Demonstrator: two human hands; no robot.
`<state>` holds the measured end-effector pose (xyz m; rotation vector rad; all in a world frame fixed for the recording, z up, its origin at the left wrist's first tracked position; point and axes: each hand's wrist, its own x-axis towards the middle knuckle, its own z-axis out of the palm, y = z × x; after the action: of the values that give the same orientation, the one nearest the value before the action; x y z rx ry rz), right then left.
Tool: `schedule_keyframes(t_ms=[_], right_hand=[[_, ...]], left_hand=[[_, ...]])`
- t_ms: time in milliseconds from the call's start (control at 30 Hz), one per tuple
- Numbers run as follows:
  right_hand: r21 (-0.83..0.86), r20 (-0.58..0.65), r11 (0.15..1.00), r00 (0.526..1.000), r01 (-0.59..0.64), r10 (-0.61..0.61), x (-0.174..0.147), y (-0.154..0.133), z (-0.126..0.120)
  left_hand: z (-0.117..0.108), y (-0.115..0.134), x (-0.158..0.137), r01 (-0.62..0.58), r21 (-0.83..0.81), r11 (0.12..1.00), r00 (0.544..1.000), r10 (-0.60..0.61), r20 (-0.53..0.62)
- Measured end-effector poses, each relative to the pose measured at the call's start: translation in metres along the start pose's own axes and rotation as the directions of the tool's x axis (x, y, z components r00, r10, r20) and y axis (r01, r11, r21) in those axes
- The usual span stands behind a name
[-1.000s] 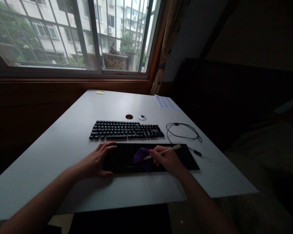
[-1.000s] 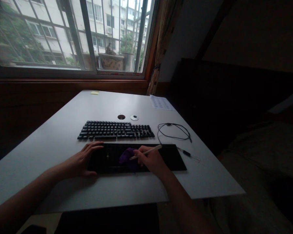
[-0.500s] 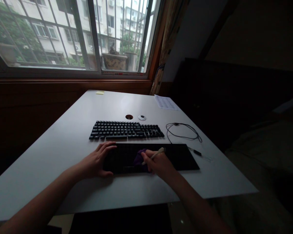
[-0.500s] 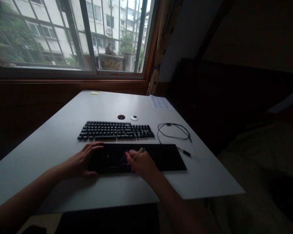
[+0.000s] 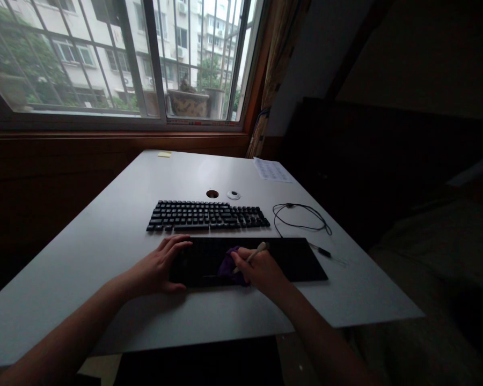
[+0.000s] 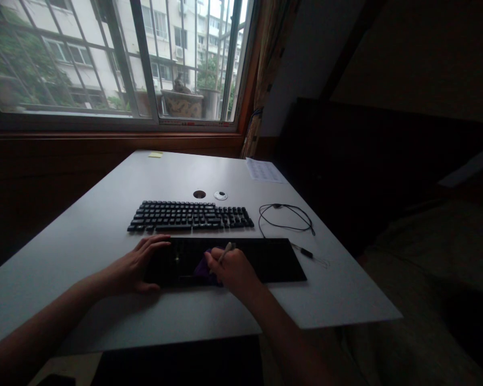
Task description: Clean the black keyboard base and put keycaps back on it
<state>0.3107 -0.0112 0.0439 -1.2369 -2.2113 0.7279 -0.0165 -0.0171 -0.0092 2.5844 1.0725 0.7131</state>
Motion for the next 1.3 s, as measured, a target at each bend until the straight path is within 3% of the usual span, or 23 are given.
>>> schedule_keyframes(t_ms=[167, 433, 567, 667, 900, 1033, 1200, 1300], right_hand=[[-0.008, -0.034, 1.0, 0.999, -0.005, 0.005, 0.001, 0.0, 0.0], [0.144, 0.06, 0.989, 0.998, -0.034, 0.025, 0.003, 0.004, 0.002], [0.093, 0.021, 0.995, 0.999, 0.032, -0.034, 0.002, 0.005, 0.003], [0.109, 0.009, 0.994, 1.0, 0.015, -0.016, 0.001, 0.001, 0.003], [0.143, 0.078, 0.989, 0.996, 0.025, -0.036, 0.005, -0.008, 0.013], [0.102, -0.002, 0.994, 0.999, 0.04, -0.04, 0.008, -0.005, 0.019], [0.085, 0.042, 0.993, 0.996, 0.077, -0.081, 0.011, -0.008, 0.021], [0.059, -0.002, 0.994, 0.996, 0.088, -0.088, 0.012, -0.01, 0.022]], left_hand=[[-0.001, 0.002, 0.0, -0.001, 0.0, 1.0, 1.0, 0.001, -0.004], [-0.001, 0.002, 0.001, 0.004, -0.007, 1.0, 1.0, -0.004, -0.003], [-0.002, 0.002, 0.0, 0.012, -0.011, 1.0, 1.0, -0.012, 0.007], [-0.001, 0.001, -0.001, 0.009, -0.007, 1.0, 1.0, -0.009, 0.007], [0.0, 0.0, -0.001, 0.009, -0.016, 1.0, 1.0, -0.009, 0.001], [-0.001, 0.002, 0.0, 0.009, -0.016, 1.0, 1.0, -0.009, -0.002], [0.0, 0.001, 0.0, -0.004, -0.007, 1.0, 1.0, 0.004, -0.005], [0.0, 0.0, -0.001, 0.004, -0.012, 1.0, 1.0, -0.004, -0.004]])
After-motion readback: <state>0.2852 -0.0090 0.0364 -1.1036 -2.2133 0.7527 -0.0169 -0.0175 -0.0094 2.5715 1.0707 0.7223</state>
